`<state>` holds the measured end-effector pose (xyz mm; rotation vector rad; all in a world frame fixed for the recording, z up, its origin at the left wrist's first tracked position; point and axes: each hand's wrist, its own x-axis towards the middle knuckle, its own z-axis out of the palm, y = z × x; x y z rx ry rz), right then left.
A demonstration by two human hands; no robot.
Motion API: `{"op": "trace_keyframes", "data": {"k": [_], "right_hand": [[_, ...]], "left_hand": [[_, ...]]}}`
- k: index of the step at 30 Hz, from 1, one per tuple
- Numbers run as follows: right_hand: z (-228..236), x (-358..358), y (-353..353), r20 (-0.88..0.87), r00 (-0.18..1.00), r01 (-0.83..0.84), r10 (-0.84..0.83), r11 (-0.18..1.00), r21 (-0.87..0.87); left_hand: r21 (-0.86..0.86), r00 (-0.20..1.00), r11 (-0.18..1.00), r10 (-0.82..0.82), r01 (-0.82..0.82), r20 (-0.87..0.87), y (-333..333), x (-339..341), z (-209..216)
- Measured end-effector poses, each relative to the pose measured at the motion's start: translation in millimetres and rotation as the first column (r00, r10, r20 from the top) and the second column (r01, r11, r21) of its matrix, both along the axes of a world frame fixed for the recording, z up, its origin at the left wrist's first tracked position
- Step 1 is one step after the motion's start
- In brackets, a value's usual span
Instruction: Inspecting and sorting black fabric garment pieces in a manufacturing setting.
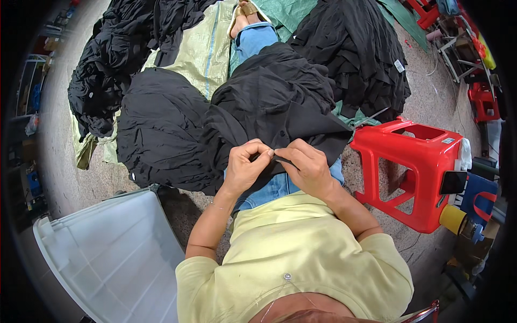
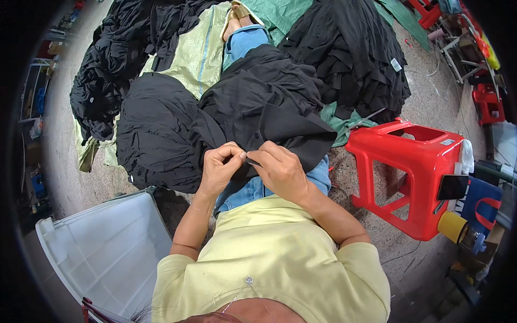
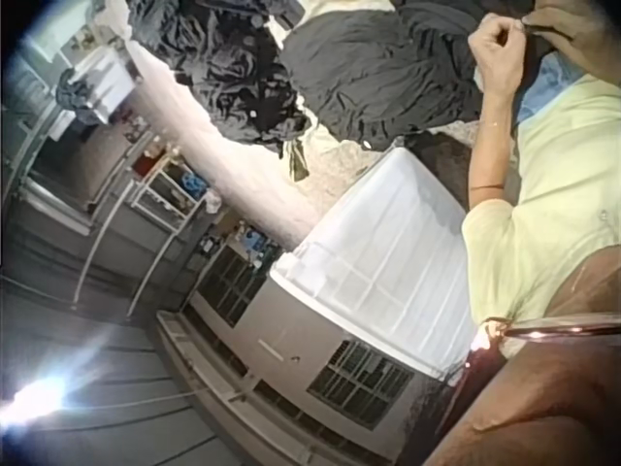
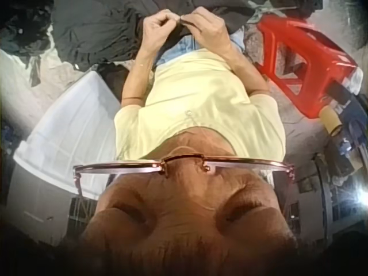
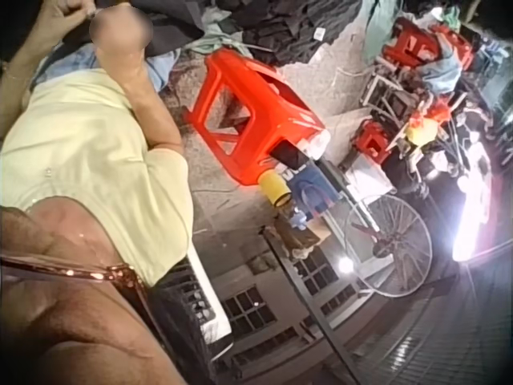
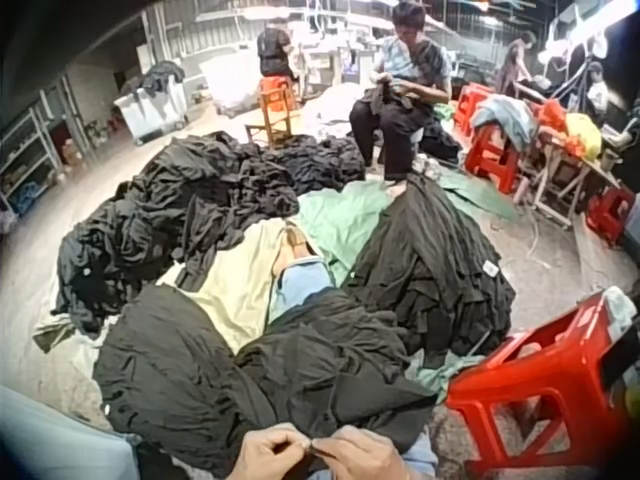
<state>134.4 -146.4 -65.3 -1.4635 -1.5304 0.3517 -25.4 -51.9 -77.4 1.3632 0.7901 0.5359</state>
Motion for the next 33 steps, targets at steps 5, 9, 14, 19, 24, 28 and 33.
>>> {"op": "trace_keyframes", "data": {"k": [5,9,14,19,24,28,33], "right_hand": [[-2,2,-2,-0.041,0.999,-0.021,0.022,1.000,0.016],[-1,-1,-6,0.001,0.999,-0.041,0.041,0.999,-0.007],[1,-4,-5,-0.031,0.999,-0.023,0.023,1.000,-0.009],[-3,-4,-7,-0.037,0.998,-0.046,0.045,0.998,-0.038],[-2,-6,-7,-0.068,0.996,-0.055,0.051,0.997,-0.063],[-2,-3,-5,-0.073,0.996,-0.063,0.059,0.997,-0.047],[-1,0,-6,-0.080,0.994,-0.076,0.071,0.995,-0.063]], "left_hand": [[0.154,0.999,0.988,0.020,-0.013,-0.043,-6,-1,1],[0.019,0.997,0.997,0.078,-0.078,-0.008,-10,-2,-1],[-0.208,0.995,0.973,0.095,-0.094,-0.005,-8,-6,-4],[0.030,0.996,0.999,-0.042,0.045,-0.076,-4,-8,2],[0.202,0.999,0.979,-0.029,0.035,-0.032,-11,-11,-5],[0.078,0.999,0.997,0.004,-0.007,0.036,-14,-16,-6],[0.258,0.998,0.965,-0.047,0.054,-0.034,-16,-16,-5]]}}
